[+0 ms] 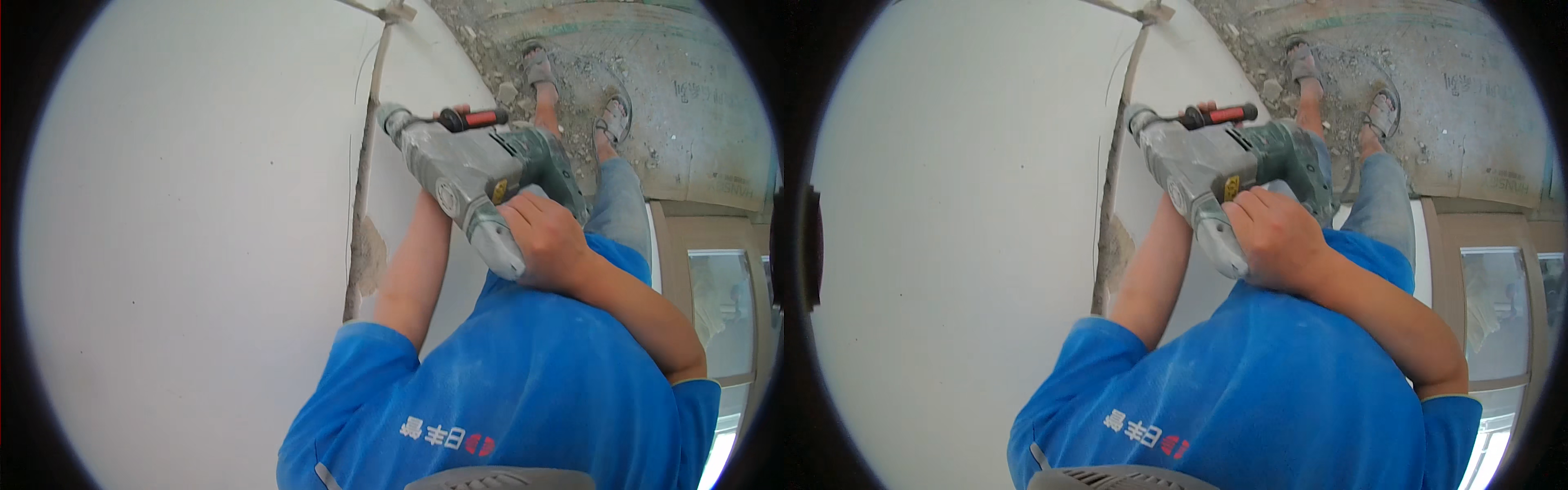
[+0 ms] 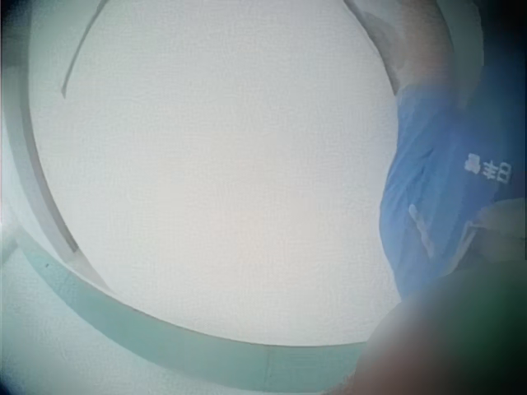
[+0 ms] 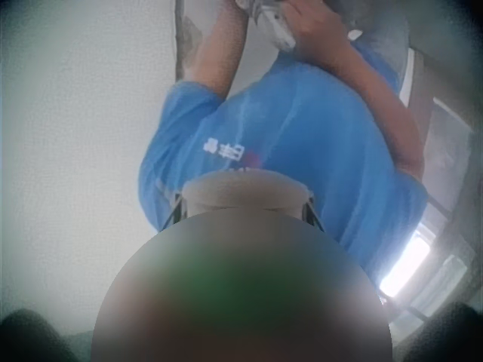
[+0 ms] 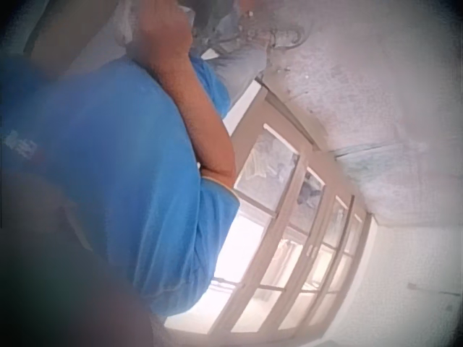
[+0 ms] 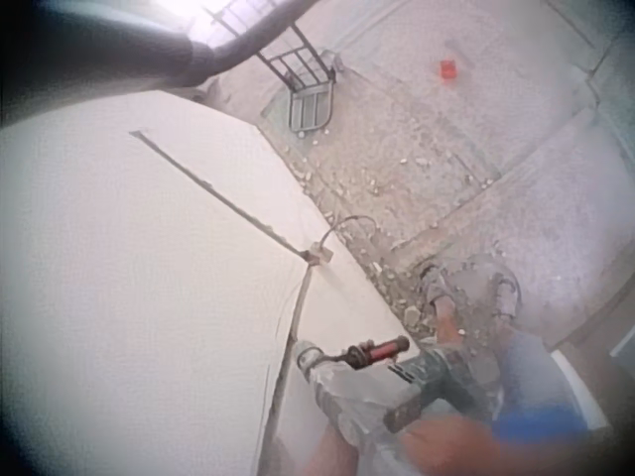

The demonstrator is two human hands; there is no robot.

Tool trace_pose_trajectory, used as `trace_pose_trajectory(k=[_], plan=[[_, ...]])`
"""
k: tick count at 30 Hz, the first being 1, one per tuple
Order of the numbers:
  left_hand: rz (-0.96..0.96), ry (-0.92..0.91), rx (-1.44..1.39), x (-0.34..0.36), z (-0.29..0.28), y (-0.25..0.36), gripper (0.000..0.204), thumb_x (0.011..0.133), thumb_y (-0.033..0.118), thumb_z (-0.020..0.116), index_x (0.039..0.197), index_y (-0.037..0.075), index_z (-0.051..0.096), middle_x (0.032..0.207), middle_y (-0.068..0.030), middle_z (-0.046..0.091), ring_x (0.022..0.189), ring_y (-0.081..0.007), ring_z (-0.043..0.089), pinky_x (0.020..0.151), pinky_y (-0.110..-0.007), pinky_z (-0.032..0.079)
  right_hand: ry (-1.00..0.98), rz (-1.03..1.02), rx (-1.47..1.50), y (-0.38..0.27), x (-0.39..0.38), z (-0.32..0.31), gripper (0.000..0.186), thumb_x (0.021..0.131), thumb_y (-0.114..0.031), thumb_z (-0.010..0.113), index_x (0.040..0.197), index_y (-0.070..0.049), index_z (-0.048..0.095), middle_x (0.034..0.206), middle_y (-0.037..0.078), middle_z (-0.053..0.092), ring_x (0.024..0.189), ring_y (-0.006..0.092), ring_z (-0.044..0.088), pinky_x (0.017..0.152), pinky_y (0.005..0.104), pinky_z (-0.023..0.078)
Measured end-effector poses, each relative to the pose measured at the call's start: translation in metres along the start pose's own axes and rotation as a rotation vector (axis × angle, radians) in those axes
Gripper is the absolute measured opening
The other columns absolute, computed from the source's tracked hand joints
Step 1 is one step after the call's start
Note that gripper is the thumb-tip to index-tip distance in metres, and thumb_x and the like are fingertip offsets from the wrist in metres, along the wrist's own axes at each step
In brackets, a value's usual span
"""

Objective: Use a hammer drill to chisel a channel into a concrete wall and ceiling for electrical wiring installation.

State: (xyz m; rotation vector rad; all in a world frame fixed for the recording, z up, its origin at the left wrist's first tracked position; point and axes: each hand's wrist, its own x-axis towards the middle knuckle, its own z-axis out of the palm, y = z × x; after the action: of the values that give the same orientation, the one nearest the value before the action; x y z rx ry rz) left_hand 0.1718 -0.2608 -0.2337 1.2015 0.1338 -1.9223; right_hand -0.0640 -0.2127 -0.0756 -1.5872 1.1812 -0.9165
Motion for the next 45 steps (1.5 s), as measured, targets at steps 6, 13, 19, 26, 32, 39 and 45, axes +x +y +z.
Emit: trace_pose_trajectory(k=[6, 13, 19, 26, 32, 39, 45], plan=[[-0.015, -0.036, -0.03, -0.006, 0.03, -0.016, 0.059, 0.091, 0.061, 0.051, 0.121, 0.011, 0.055, 0.119, -0.0135, 0.059, 0.109, -0.0348, 0.057, 0.094, -0.053, 0.047, -0.07, 0.008, 0.007, -0.002, 0.004, -0.023, 0.04, 0.058, -0.009, 0.068, 0.095, 0.005, 0.06, 0.085, 0.015, 0.059, 0.08, 0.0303, 0.06, 0.069, 0.0384, 0.051], [0.055, -0.18, -0.215, 0.01, 0.036, -0.005, 0.048, 0.092, 0.049, 0.056, 0.12, 0.01, 0.054, 0.12, -0.0195, 0.059, 0.109, -0.0363, 0.058, 0.092, -0.054, 0.049, -0.216, -0.038, -0.14, -0.004, 0.038, -0.024, 0.031, 0.059, -0.009, 0.069, 0.086, 0.0, 0.057, 0.083, 0.016, 0.059, 0.079, 0.0323, 0.061, 0.067, 0.0406, 0.05], [0.017, -0.236, -0.083, -0.01, 0.04, -0.015, 0.042, 0.092, 0.049, 0.055, 0.115, 0.013, 0.056, 0.118, -0.0119, 0.059, 0.114, -0.0302, 0.054, 0.102, -0.051, 0.041, -0.159, -0.035, -0.073, 0.011, 0.03, -0.038, 0.035, 0.056, -0.006, 0.072, 0.087, 0.0, 0.057, 0.086, 0.016, 0.059, 0.083, 0.0334, 0.061, 0.071, 0.0402, 0.051], [-0.024, -0.075, -0.257, 0.005, 0.041, -0.006, 0.055, 0.091, 0.061, 0.05, 0.119, 0.014, 0.055, 0.118, -0.0216, 0.06, 0.104, -0.0395, 0.06, 0.089, -0.054, 0.05, -0.192, -0.089, -0.099, 0.006, 0.035, -0.04, 0.043, 0.054, -0.006, 0.073, 0.094, 0.002, 0.06, 0.089, 0.015, 0.06, 0.085, 0.0319, 0.062, 0.074, 0.0392, 0.052], [-0.023, -0.114, -0.201, 0.024, 0.039, 0.0, 0.055, 0.09, 0.06, 0.051, 0.12, 0.014, 0.054, 0.116, -0.0207, 0.06, 0.105, -0.0403, 0.06, 0.091, -0.056, 0.049, -0.242, -0.023, -0.123, 0.015, 0.048, -0.031, 0.041, 0.053, -0.007, 0.073, 0.091, 0.001, 0.06, 0.09, 0.016, 0.061, 0.085, 0.0329, 0.062, 0.074, 0.0393, 0.052], [-0.139, -0.072, -0.105, 0.01, 0.035, -0.016, 0.052, 0.092, 0.057, 0.051, 0.121, 0.014, 0.053, 0.123, -0.0176, 0.056, 0.111, -0.0381, 0.056, 0.096, -0.055, 0.046, -0.136, -0.029, -0.023, 0.026, 0.023, -0.049, 0.037, 0.058, -0.01, 0.072, 0.091, 0.0, 0.058, 0.084, 0.014, 0.058, 0.08, 0.0314, 0.061, 0.068, 0.0394, 0.051], [-0.049, 0.015, -0.031, 0.021, 0.038, -0.004, 0.057, 0.091, 0.061, 0.049, 0.123, 0.013, 0.052, 0.117, -0.0183, 0.058, 0.107, -0.0381, 0.058, 0.091, -0.054, 0.049, -0.146, -0.057, -0.058, 0.028, 0.034, -0.028, 0.041, 0.058, -0.013, 0.074, 0.094, 0.001, 0.061, 0.086, 0.013, 0.06, 0.078, 0.0305, 0.061, 0.066, 0.0378, 0.051]])
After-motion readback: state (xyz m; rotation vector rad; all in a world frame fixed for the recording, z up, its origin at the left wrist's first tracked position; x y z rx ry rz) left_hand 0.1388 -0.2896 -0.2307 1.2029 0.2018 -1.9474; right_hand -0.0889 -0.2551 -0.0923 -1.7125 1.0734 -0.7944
